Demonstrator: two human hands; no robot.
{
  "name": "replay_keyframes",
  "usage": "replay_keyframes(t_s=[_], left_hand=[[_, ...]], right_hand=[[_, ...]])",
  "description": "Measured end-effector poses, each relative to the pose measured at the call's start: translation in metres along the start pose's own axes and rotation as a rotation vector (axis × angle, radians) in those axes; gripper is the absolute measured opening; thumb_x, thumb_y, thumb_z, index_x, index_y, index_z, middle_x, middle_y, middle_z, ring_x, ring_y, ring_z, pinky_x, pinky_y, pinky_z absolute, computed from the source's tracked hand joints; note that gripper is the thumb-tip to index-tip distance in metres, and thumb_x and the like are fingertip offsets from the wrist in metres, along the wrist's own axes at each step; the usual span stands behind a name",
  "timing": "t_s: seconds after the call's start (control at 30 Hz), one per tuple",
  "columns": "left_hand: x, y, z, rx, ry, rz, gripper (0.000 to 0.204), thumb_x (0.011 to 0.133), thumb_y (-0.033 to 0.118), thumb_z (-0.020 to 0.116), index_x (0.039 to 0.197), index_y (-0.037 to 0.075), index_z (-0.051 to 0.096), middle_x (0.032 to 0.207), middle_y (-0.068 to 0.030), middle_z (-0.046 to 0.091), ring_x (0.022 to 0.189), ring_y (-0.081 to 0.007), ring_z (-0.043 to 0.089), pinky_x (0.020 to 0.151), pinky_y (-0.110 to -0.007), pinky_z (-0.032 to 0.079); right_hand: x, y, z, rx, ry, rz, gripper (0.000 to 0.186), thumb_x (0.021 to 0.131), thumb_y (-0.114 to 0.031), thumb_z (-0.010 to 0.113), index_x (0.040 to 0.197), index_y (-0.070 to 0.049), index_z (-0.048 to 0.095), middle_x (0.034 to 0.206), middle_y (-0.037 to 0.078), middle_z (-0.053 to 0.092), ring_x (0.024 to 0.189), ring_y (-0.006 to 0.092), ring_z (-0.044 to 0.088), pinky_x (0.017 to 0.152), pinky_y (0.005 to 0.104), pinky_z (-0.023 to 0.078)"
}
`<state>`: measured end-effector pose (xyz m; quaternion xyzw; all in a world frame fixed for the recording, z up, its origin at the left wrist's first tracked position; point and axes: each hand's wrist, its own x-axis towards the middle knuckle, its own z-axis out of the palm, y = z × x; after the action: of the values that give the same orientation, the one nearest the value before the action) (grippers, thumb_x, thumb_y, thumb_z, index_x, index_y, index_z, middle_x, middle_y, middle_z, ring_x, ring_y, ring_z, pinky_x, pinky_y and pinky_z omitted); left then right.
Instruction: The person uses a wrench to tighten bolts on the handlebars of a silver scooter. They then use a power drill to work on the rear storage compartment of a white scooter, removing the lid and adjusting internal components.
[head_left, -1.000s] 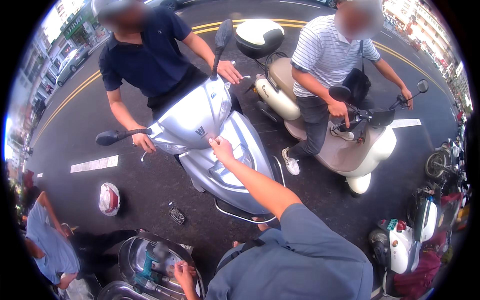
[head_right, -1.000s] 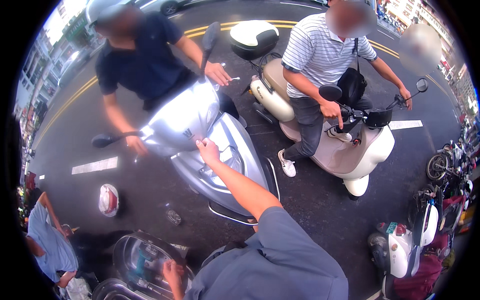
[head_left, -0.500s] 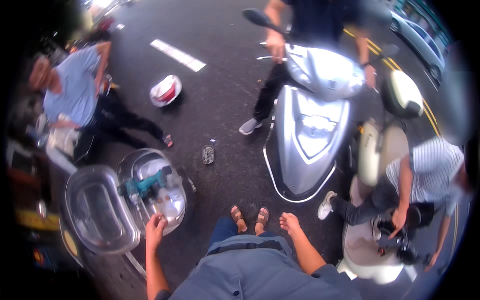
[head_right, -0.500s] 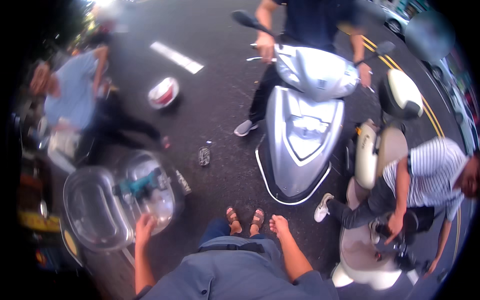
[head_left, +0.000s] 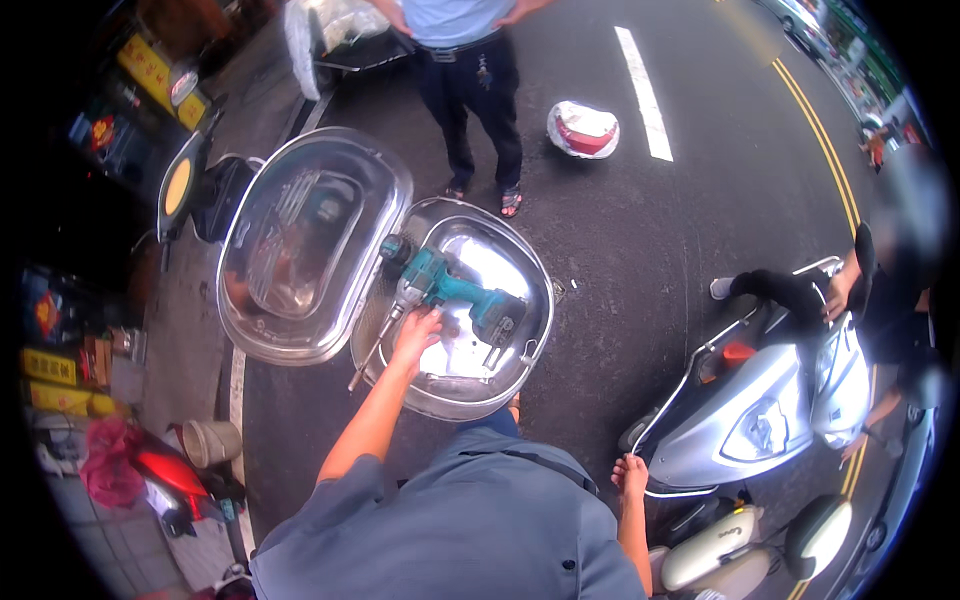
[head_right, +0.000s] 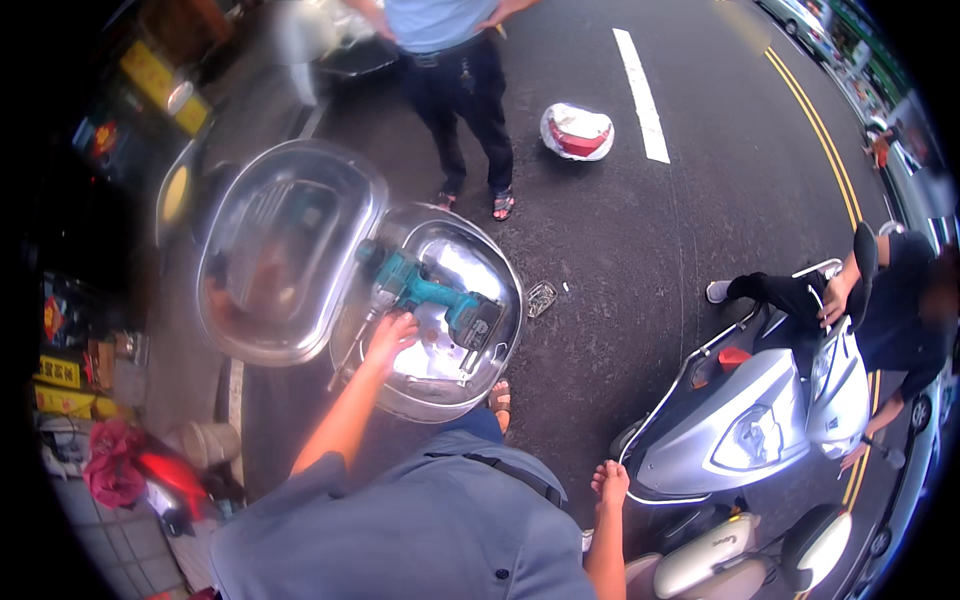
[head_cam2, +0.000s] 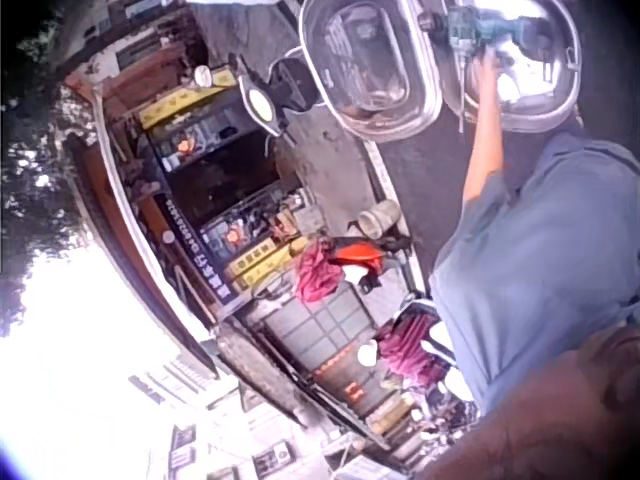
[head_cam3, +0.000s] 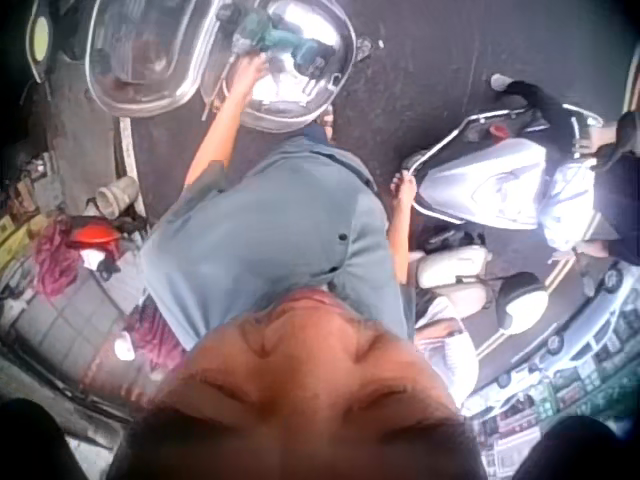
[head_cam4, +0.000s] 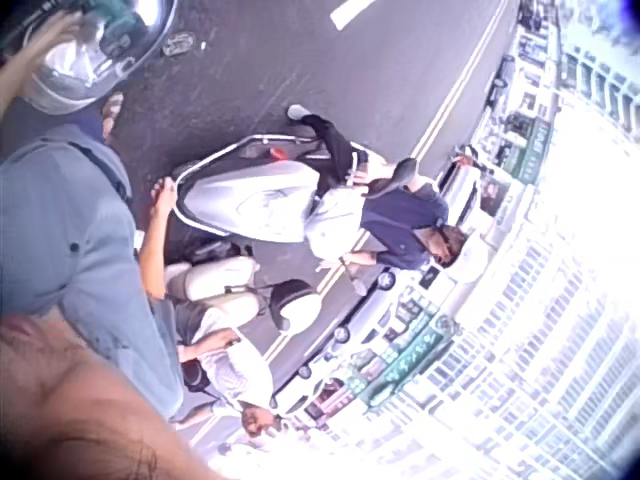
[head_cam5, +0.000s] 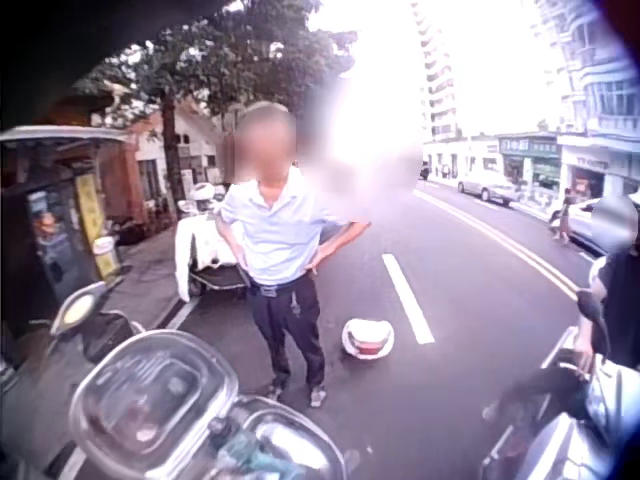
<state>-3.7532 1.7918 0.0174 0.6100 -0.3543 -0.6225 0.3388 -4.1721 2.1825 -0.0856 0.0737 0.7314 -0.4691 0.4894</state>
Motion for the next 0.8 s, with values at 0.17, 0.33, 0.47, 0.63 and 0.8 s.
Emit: replay_keyframes(t_s=[0.17,0.33,0.47,0.63,0.8], left_hand=[[-0.016,-0.017,0.016,-0.171,-0.082,-0.041,0.059,0.095,0.037,0.068,0.141,0.005,0.048,0.122,-0.0094,0.065,0.112,-0.0186,0.061,0.093,-0.036,0.050],[-0.025,-0.071,0.045,0.356,-0.237,-0.013,0.044,0.094,0.025,0.069,0.131,0.003,0.059,0.115,-0.0100,0.070,0.107,-0.0210,0.066,0.093,-0.033,0.050],[-0.074,-0.052,0.059,0.785,-0.241,0.114,0.049,0.091,0.036,0.068,0.129,0.005,0.062,0.128,-0.0181,0.064,0.120,-0.0348,0.061,0.102,-0.044,0.048],[-0.109,-0.030,0.063,0.612,0.112,0.145,0.039,0.093,0.027,0.067,0.125,0.005,0.064,0.119,-0.0185,0.068,0.112,-0.0352,0.065,0.097,-0.042,0.051],[-0.158,-0.012,0.060,-0.078,0.912,0.168,0.022,0.098,0.017,0.064,0.110,0.000,0.067,0.099,-0.0080,0.074,0.094,-0.0166,0.069,0.087,-0.031,0.053]], right_hand=[[-0.019,-0.145,0.083,-0.170,-0.254,-0.179,0.014,0.101,-0.021,0.062,0.102,-0.007,0.061,0.083,0.004,0.065,0.059,0.0088,0.056,0.050,0.0235,0.045],[-0.068,-0.274,0.224,-0.617,-0.495,-0.617,0.019,0.103,-0.023,0.059,0.106,-0.005,0.064,0.091,0.002,0.065,0.075,0.0065,0.056,0.067,0.0224,0.047],[-0.097,-0.308,0.335,-0.941,-0.879,-0.956,0.017,0.098,-0.012,0.064,0.109,0.001,0.064,0.092,0.005,0.066,0.079,0.0102,0.060,0.073,0.0281,0.050],[-0.080,-0.314,0.413,-1.287,-1.225,-1.199,0.027,0.093,-0.016,0.069,0.114,-0.001,0.064,0.099,0.013,0.064,0.089,0.0275,0.066,0.080,0.0390,0.053],[-0.062,-0.311,0.447,-1.389,-1.443,-1.284,0.036,0.092,-0.022,0.069,0.120,-0.001,0.062,0.107,0.017,0.064,0.101,0.0348,0.065,0.088,0.0441,0.052]])
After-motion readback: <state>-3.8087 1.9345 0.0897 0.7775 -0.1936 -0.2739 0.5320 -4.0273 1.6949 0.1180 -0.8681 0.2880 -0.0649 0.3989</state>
